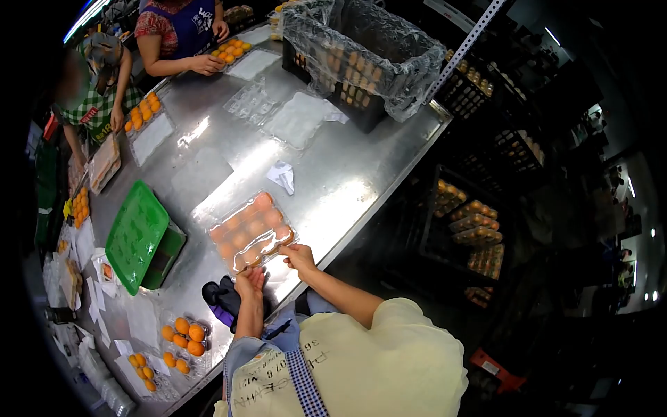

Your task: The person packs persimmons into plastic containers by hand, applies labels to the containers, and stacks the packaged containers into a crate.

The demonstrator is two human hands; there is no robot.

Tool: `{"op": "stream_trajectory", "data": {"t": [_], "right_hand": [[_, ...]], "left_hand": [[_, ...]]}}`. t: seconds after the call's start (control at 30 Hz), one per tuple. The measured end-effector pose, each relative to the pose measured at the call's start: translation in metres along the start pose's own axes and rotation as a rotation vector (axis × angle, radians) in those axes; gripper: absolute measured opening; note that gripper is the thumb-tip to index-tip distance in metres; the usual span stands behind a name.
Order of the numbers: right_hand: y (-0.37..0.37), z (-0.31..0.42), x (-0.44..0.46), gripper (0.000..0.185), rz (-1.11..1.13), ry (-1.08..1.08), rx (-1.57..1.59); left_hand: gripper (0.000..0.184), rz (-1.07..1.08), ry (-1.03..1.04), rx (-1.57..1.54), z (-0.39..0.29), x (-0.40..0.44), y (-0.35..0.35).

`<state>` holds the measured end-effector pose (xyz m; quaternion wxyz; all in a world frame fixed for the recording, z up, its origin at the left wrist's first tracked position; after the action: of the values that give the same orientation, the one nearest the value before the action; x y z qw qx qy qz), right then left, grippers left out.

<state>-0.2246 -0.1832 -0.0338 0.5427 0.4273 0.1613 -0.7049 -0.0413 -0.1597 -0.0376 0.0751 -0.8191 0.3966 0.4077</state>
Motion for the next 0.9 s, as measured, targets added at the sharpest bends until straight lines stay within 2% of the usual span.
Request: {"op": "stream_trajectory", "data": {"t": [0.17, 0.4, 0.57, 0.7, 0.73, 0.8, 0.87, 0.9], "right_hand": [[-0.002, 0.0, 0.007, 0.019, 0.029, 0.013, -0.035], [-0.003, -0.008, 0.022, 0.011, -0.077, -0.058, -0.051], [-0.002, -0.002, 0.017, 0.019, 0.069, -0.036, -0.083], [-0.022, 0.052, -0.007, 0.023, 0.185, 0.136, -0.603], [-0.033, 0.065, -0.002, 0.026, 0.18, 0.14, -0.732], [-0.046, 0.092, 0.01, 0.023, 0.107, -0.059, -0.782], [-0.036, 0.107, 0.017, 0.021, 0.012, -0.232, -0.667], [-0.024, 0.11, 0.019, 0.023, 0.019, -0.232, -0.645]], "left_hand": [[0.021, 0.01, 0.0, 0.0, -0.002, -0.002, -0.001], [0.023, 0.01, -0.001, -0.038, 0.008, 0.011, -0.007], [0.027, 0.046, 0.039, 0.014, 0.003, 0.001, -0.006], [0.042, 0.479, -0.181, 0.448, -0.027, -0.018, -0.025], [0.038, 0.485, -0.151, 0.595, -0.047, -0.031, -0.027], [0.033, 0.522, 0.058, 0.656, -0.069, -0.017, -0.043], [0.028, 0.294, 0.351, 0.73, -0.097, 0.002, -0.049], [0.027, 0.136, 0.621, 0.902, -0.112, 0.007, -0.047]]}}
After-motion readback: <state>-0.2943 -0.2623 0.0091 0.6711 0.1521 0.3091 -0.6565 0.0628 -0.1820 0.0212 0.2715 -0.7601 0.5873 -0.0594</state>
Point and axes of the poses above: each hand's wrist, its own x-axis towards the middle knuckle, its own y-axis out of the palm, z = x × y, the point moved 4 cm from there along x, towards the middle knuckle, and after that the axes turned 8 degrees about y, right-handed, at the moved point
